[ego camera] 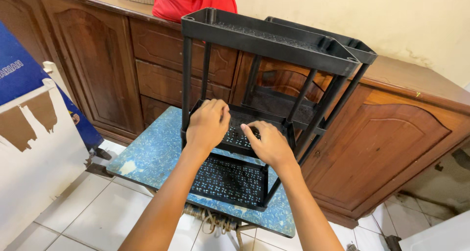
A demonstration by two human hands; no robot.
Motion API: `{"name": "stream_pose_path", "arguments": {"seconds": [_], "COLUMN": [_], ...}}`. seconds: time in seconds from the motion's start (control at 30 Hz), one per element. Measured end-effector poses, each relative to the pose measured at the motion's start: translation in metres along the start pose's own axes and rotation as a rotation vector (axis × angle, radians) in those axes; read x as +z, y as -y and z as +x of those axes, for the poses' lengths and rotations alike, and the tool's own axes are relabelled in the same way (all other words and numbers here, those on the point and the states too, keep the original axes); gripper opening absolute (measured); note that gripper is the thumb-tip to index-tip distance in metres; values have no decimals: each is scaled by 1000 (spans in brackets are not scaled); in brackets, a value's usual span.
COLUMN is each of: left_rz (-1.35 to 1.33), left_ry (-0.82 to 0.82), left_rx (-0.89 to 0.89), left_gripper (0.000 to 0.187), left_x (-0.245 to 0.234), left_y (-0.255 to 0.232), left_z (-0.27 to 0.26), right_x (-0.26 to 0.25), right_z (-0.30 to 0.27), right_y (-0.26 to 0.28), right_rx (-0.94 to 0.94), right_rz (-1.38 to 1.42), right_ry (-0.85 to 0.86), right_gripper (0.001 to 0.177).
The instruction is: The person assembles a black plastic three-tier shelving unit by inserting vertical poles into the corner holes of each shelf tray. They repeatedly lift, rotate, and align the trays and poles to fit them together, then place the assembled unit on a small table.
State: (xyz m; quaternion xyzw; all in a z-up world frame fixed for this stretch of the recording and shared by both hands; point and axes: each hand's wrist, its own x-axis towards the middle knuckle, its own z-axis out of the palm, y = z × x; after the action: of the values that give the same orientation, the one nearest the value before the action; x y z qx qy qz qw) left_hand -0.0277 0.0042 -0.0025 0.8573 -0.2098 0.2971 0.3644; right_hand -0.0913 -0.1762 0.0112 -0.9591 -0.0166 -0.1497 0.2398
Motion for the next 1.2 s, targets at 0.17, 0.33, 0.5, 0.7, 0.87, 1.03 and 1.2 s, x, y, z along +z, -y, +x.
{"name": "stream_pose_path", "arguments": {"seconds": [0.17, 0.33, 0.5, 0.7, 0.87, 1.03, 1.2], "left_rz": [-107, -19, -279, -425, -391, -427, -527], "left_ry": [-220, -593, -555, -526, -498, -563, -509], "left_rx": [284, 322, 199, 79, -37, 0, 16], "left_gripper": [8, 25, 33, 28, 40, 45, 48], "left_x": [-11, -19, -47, -71, -60, -50, -53], "left_y": [-8, -4, -1, -17, -15, -6, 1], "left_z": [-39, -62, -37, 27, 43, 50, 53], "right_x": [-2, -6, -13, -11, -8, -9, -8], "right_z": [-6, -10, -16, -15, -16, -16, -13], "right_y": [8, 14, 19, 21, 19, 15, 13], "right_rx": [-88, -111, -217, -100, -161, -153, -269], "right_rz": [-23, -16, -41, -94, -83, -111, -75], "right_ry": [-127, -111, -65, -32, -85, -56, -132], "right_gripper": [45, 46, 49, 43, 38, 40, 41]}}
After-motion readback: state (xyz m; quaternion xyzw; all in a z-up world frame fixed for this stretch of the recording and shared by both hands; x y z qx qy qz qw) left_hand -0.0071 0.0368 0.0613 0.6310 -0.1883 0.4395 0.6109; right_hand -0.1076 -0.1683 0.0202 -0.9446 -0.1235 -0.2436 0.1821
